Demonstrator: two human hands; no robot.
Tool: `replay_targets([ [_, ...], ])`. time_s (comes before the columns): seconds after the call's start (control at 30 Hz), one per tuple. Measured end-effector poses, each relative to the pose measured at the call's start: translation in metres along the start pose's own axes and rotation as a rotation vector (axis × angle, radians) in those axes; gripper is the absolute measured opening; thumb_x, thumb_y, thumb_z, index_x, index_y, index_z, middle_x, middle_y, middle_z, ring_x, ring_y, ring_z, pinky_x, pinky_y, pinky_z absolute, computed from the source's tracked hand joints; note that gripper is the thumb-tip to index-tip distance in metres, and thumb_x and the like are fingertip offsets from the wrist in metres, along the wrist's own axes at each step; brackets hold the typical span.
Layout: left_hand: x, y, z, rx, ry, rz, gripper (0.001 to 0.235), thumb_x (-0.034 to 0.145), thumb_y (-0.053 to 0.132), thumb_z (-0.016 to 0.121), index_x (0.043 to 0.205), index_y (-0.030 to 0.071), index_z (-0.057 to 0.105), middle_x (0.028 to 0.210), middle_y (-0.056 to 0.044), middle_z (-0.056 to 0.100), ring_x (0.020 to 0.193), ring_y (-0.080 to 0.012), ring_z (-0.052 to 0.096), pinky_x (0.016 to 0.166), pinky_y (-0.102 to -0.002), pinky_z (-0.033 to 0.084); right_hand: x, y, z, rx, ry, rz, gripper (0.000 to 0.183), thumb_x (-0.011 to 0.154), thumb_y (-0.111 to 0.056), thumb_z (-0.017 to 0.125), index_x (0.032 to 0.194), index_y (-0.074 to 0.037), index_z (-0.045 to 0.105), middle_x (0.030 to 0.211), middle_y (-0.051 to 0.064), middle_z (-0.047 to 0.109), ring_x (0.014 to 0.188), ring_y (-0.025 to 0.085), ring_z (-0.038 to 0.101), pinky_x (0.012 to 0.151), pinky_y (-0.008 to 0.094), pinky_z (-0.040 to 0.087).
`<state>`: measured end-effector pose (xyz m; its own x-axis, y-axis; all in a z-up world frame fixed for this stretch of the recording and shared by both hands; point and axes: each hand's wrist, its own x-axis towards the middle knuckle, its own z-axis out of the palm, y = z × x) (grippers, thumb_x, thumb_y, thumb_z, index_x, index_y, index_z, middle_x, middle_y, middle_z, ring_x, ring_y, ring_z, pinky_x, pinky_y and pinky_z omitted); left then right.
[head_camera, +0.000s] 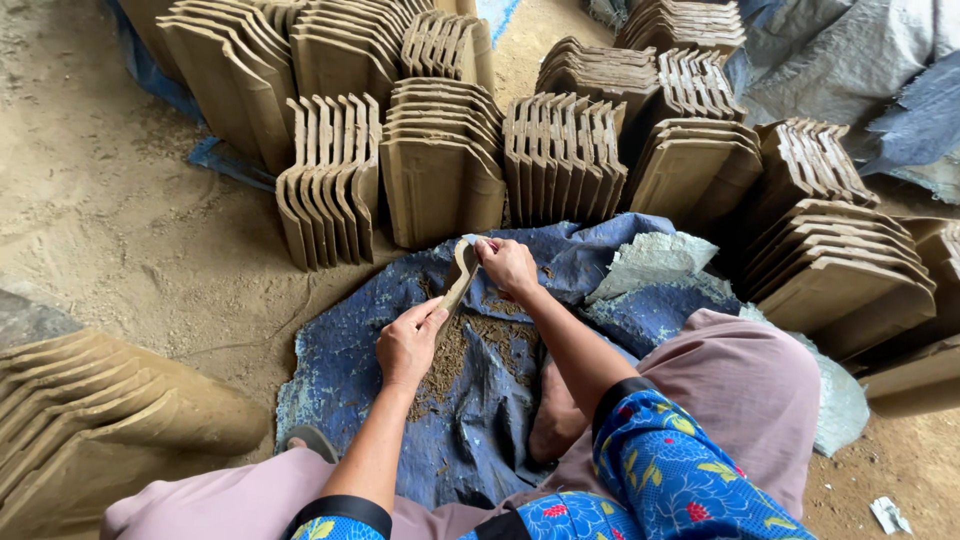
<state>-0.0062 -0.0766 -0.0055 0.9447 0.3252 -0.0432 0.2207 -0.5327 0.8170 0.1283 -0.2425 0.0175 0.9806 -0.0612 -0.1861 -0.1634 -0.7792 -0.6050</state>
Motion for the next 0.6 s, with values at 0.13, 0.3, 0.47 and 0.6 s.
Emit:
replay_targets([
  [0.13, -0.001, 0.008, -0.016, -0.007, -0.060, -0.113, 0.024, 0.081, 0.054, 0.062, 0.104, 0.050, 0.068, 0.103, 0.016, 0.069, 0.101, -0.0199, 0.064, 0.089, -0.039, 0.052, -0.013, -0.013, -0.003, 0.029, -0.115, -0.089, 0.038, 0.084, -0.053, 0.053, 0.074, -0.020, 0.070, 0.080, 0.015, 0.068, 0.096, 0.037, 0.063, 0.082, 0.044, 0.050],
  [0.3, -0.006, 0.024, -0.028, -0.095, -0.085, -0.099, 0.039, 0.081, 0.043, 0.064, 0.120, 0.041, 0.062, 0.107, 0.008, 0.070, 0.105, -0.0244, 0.063, 0.093, -0.043, 0.049, -0.010, -0.002, -0.002, 0.013, -0.161, -0.174, 0.038, 0.084, -0.050, 0.054, 0.067, -0.018, 0.065, 0.069, 0.016, 0.064, 0.085, 0.038, 0.064, 0.074, 0.042, 0.049],
  [0.47, -0.008, 0.032, -0.034, -0.058, -0.099, -0.103, 0.043, 0.084, 0.043, 0.062, 0.127, 0.042, 0.056, 0.109, 0.012, 0.069, 0.108, -0.0229, 0.062, 0.096, -0.043, 0.047, -0.051, -0.015, -0.015, -0.027, -0.188, -0.186, 0.039, 0.083, -0.050, 0.054, 0.067, -0.016, 0.064, 0.067, 0.016, 0.064, 0.082, 0.037, 0.064, 0.073, 0.042, 0.049],
  [0.6, -0.005, 0.030, -0.031, -0.035, -0.084, -0.102, 0.046, 0.083, 0.044, 0.062, 0.128, 0.042, 0.054, 0.107, 0.014, 0.069, 0.107, -0.0213, 0.062, 0.097, -0.042, 0.047, -0.064, -0.014, -0.008, -0.062, -0.136, -0.148, 0.042, 0.086, -0.052, 0.051, 0.071, -0.016, 0.066, 0.068, 0.016, 0.065, 0.084, 0.036, 0.066, 0.075, 0.044, 0.051],
])
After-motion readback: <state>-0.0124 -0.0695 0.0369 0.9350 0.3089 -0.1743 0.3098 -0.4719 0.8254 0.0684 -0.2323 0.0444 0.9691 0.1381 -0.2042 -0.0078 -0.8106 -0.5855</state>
